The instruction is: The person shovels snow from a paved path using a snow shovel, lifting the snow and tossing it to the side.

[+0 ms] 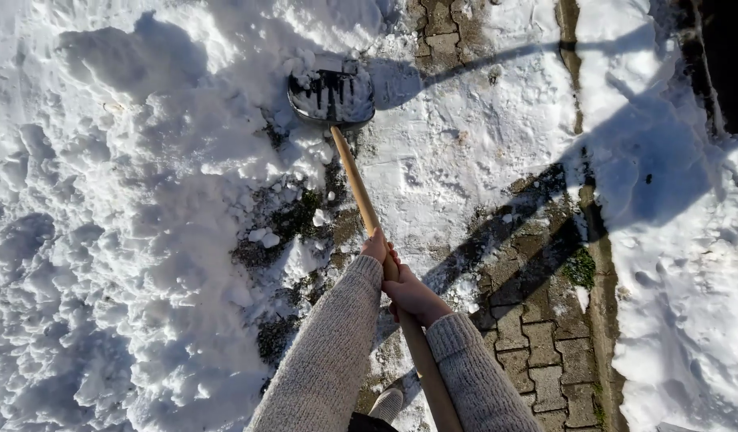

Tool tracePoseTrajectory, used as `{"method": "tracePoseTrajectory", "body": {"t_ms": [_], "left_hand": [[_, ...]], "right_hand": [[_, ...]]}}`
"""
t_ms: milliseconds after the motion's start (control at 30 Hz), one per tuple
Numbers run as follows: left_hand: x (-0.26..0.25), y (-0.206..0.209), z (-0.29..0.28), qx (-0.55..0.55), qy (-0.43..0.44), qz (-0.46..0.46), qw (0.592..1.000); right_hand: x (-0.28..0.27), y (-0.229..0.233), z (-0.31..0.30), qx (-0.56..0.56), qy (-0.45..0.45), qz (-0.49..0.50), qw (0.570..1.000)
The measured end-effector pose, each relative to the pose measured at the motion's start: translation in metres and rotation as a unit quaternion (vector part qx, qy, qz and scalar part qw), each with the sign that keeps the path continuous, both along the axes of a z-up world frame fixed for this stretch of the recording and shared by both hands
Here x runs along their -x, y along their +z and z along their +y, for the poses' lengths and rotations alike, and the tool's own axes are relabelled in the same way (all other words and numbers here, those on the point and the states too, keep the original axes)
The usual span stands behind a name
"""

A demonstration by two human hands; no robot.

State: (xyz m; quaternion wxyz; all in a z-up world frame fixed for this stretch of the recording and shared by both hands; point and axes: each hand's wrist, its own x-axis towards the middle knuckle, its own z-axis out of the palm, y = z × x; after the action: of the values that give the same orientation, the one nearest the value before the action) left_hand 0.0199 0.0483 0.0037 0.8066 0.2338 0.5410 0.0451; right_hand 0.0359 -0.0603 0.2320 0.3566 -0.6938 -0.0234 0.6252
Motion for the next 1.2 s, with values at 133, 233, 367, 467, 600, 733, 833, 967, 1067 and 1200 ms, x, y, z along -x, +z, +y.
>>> {"method": "tracePoseTrajectory", "body": {"t_ms": [133, 233, 367, 467, 600, 733, 833, 967, 1067, 1200], "left_hand": [[-0.013, -0.014, 0.036, -0.001, 0.005, -0.007, 1.0], [-0.016, 0.0, 0.062, 0.003, 0.01, -0.009, 1.0], [-0.018, -0.05, 0.077, -0.008, -0.019, -0.018, 1.0], [-0.013, -0.009, 0.065, 0.008, -0.011, 0.013, 1.0], [0.003, 0.001, 0.036, 0.006, 0.052, 0.031, 0.998], [0.019, 0.007, 0.022, 0.026, 0.081, 0.001, 0.996], [0.028, 0.008, 0.014, 0.037, 0.1, -0.032, 0.994], [0.055, 0.037, 0.011, 0.029, 0.156, -0.07, 0.985], [0.087, 0.018, 0.011, -0.002, 0.194, -0.128, 0.973], [0.153, 0.039, 0.025, -0.043, 0.235, -0.21, 0.948]], "right_hand": [[-0.007, -0.004, 0.033, -0.001, -0.007, -0.008, 1.0], [-0.007, -0.014, 0.057, -0.01, -0.023, -0.016, 1.0], [-0.004, -0.02, 0.067, -0.003, -0.016, -0.026, 1.0], [0.007, -0.075, 0.049, 0.003, -0.04, -0.062, 0.997], [0.024, -0.059, 0.031, 0.003, -0.04, -0.044, 0.998], [0.036, -0.032, 0.019, -0.023, 0.039, -0.084, 0.995], [0.041, -0.016, 0.007, -0.035, 0.075, -0.107, 0.991], [0.058, 0.018, -0.003, -0.049, 0.133, -0.131, 0.981], [0.075, -0.012, -0.014, -0.067, 0.201, -0.176, 0.961], [0.125, 0.009, -0.017, -0.144, 0.275, -0.241, 0.92]]}}
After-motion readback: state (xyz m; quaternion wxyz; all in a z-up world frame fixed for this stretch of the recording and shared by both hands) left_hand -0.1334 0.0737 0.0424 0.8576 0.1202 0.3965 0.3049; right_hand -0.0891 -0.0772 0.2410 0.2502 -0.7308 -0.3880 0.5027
